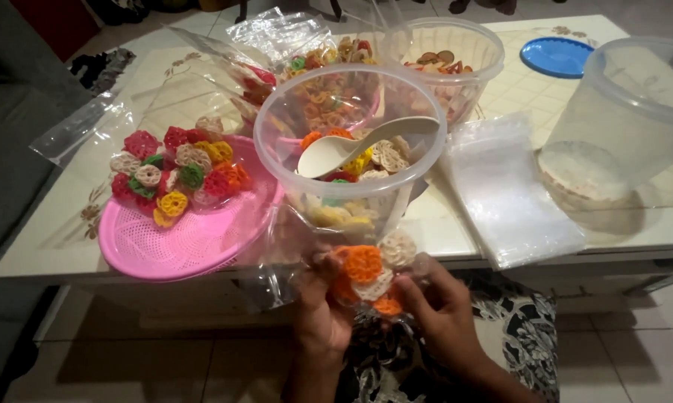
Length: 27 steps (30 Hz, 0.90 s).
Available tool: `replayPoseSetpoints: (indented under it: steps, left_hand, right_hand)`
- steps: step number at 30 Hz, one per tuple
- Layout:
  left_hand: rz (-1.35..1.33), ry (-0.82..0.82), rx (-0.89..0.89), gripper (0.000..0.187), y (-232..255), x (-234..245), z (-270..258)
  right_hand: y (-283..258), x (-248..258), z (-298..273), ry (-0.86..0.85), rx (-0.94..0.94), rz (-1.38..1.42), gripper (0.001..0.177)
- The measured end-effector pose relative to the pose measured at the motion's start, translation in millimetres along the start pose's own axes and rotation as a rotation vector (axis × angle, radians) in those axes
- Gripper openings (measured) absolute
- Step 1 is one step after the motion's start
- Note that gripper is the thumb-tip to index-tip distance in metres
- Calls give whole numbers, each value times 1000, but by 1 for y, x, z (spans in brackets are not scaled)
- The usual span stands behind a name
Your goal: Packaging colorful snacks into small plastic bags from a larger container and plate.
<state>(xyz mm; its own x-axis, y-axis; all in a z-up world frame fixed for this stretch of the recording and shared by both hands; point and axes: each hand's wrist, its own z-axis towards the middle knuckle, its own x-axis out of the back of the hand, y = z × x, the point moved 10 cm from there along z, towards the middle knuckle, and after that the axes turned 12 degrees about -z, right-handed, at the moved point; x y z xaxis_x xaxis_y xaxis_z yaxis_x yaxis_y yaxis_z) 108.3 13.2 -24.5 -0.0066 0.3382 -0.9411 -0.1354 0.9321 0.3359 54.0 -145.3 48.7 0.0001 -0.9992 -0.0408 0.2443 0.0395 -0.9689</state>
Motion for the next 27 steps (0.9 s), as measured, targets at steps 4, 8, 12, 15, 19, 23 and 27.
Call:
replayPoseSetpoints:
  steps: [4, 8, 12, 15, 19, 23, 27]
  left_hand:
    - [68, 37, 11, 24, 6, -21, -5]
    - [-10, -305, 5, 51, 10, -82, -25]
    - [10, -112, 153, 52, -19, -71, -36]
    - [64, 124, 55, 36, -15, -31, -25]
    - [95, 160, 43, 34, -11, -29, -25]
    - [209, 113, -3, 33, -7, -31, -29]
    - [358, -280, -107, 40, 4, -81, -34]
  right_hand:
    - [3, 9, 1, 72, -68, -73, 23]
    - [-7, 26, 1, 199, -26, -226, 30]
    - [-11, 20, -4, 176, 68, -228, 20]
    - [13, 17, -5, 108, -63, -67, 25]
    - [0, 8, -2, 22, -49, -99, 32]
    - [5, 2, 1, -31, -201, -8, 50]
    - [43, 22, 2, 67, -273, -65, 19]
